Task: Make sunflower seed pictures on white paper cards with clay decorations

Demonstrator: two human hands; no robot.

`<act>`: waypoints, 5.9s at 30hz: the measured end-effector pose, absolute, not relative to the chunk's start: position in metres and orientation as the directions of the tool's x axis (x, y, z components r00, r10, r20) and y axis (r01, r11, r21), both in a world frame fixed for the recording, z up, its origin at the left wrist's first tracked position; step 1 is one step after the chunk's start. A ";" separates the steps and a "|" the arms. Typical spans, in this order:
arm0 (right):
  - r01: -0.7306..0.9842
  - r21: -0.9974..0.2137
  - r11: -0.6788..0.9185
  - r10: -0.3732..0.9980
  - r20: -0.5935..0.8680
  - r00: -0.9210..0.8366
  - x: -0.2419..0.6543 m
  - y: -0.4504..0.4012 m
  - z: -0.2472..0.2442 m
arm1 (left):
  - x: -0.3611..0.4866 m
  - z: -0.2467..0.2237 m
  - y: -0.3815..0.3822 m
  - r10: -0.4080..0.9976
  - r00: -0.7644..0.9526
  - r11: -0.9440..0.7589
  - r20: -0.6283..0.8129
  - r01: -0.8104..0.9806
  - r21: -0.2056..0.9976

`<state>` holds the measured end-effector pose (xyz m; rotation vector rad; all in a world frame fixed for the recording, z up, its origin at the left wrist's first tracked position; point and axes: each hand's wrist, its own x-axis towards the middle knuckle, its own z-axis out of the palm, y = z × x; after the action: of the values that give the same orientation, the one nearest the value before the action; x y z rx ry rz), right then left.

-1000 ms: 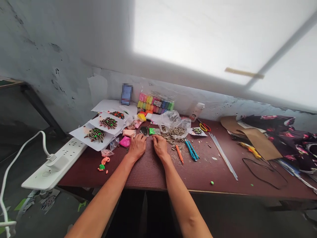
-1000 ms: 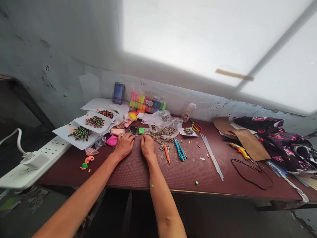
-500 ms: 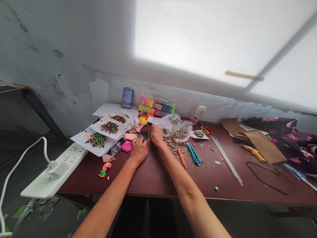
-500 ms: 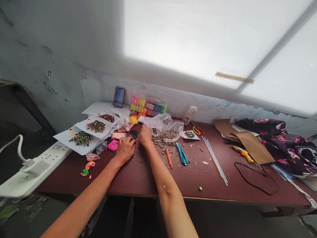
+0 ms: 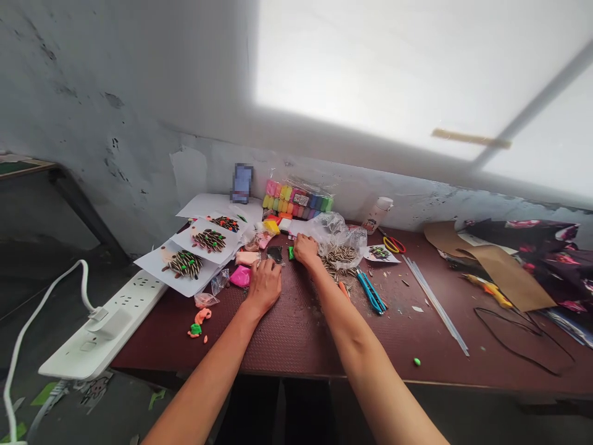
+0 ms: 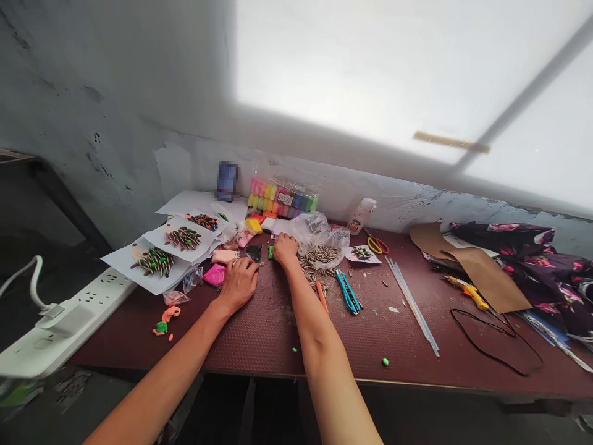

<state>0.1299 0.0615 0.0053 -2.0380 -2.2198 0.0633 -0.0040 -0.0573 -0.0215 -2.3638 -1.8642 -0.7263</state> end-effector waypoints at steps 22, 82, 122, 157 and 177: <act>0.981 -0.191 0.030 0.995 0.102 -0.010 0.128 0.069 0.015 | -0.004 -0.025 -0.057 0.903 0.156 -0.276 0.401 0.924 0.263; 0.215 -0.965 0.153 0.960 0.196 0.200 0.176 -0.028 -0.011 | -0.015 -0.019 -0.039 0.993 -0.103 -0.081 0.050 -0.322 0.943; 0.932 -0.254 -0.260 0.965 -0.043 0.258 0.206 -0.077 0.047 | -0.014 -0.050 -0.087 0.846 0.490 -0.532 0.208 0.764 0.364; 0.097 -0.977 -0.188 0.981 -0.192 -0.033 0.187 -0.071 0.026 | -0.003 -0.041 -0.071 0.870 0.431 -0.489 0.239 0.814 0.313; -0.010 -0.986 -0.169 0.979 -0.166 -0.121 0.167 -0.051 0.004 | -0.039 -0.030 -0.059 0.871 0.338 -0.455 0.356 0.828 0.328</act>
<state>0.1669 -0.0506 0.0042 -1.2582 -1.1972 1.4332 -0.0392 -0.0590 -0.0301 -2.6405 -1.6811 -0.7959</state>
